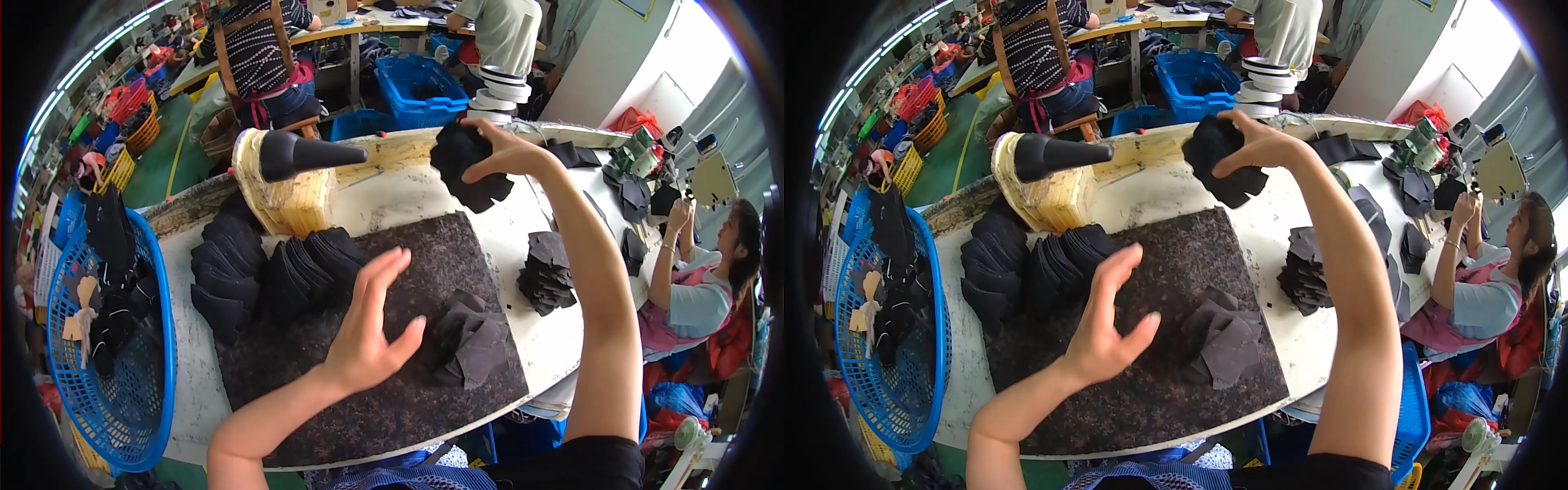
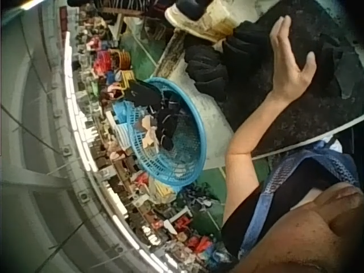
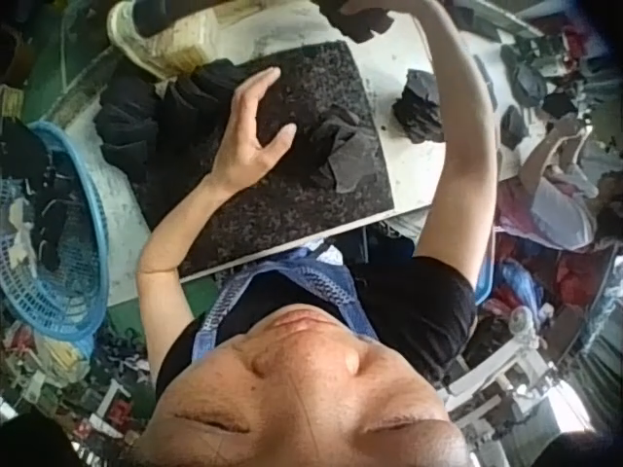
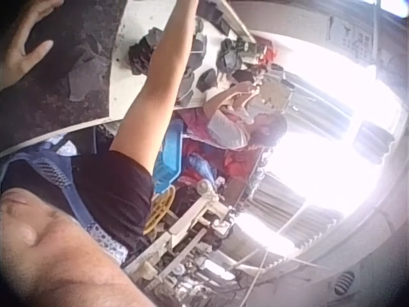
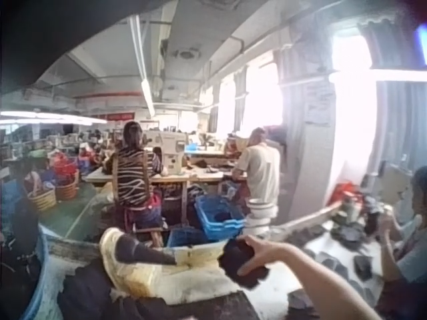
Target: Organizing and inspecting black shoe upper components at a manufacturing workstation.
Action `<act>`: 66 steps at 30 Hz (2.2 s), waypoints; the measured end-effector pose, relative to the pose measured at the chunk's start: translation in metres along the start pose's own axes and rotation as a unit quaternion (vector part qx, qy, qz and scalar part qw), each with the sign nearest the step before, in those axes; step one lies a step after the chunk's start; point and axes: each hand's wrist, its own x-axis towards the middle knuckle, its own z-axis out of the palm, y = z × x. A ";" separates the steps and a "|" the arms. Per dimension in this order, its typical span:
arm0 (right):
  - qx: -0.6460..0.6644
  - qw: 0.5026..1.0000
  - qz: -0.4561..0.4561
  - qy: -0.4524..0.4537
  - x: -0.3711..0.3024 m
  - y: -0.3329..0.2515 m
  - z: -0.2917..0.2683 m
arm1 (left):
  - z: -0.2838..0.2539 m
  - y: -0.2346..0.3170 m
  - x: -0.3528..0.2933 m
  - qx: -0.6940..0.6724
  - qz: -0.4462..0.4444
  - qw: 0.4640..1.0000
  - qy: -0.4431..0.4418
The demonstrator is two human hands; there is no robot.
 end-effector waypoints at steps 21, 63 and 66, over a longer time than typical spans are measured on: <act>-0.106 0.894 -0.289 0.327 -0.015 -0.059 0.088 | -0.088 -0.015 -0.103 0.226 -0.085 0.965 0.106; -0.155 0.822 -0.463 0.294 -0.265 -0.151 0.271 | -0.128 -0.016 -0.153 0.126 -0.006 0.990 0.056; -0.146 0.922 -0.328 0.145 -0.305 -0.115 0.333 | -0.122 -0.018 -0.146 0.097 -0.010 0.993 0.061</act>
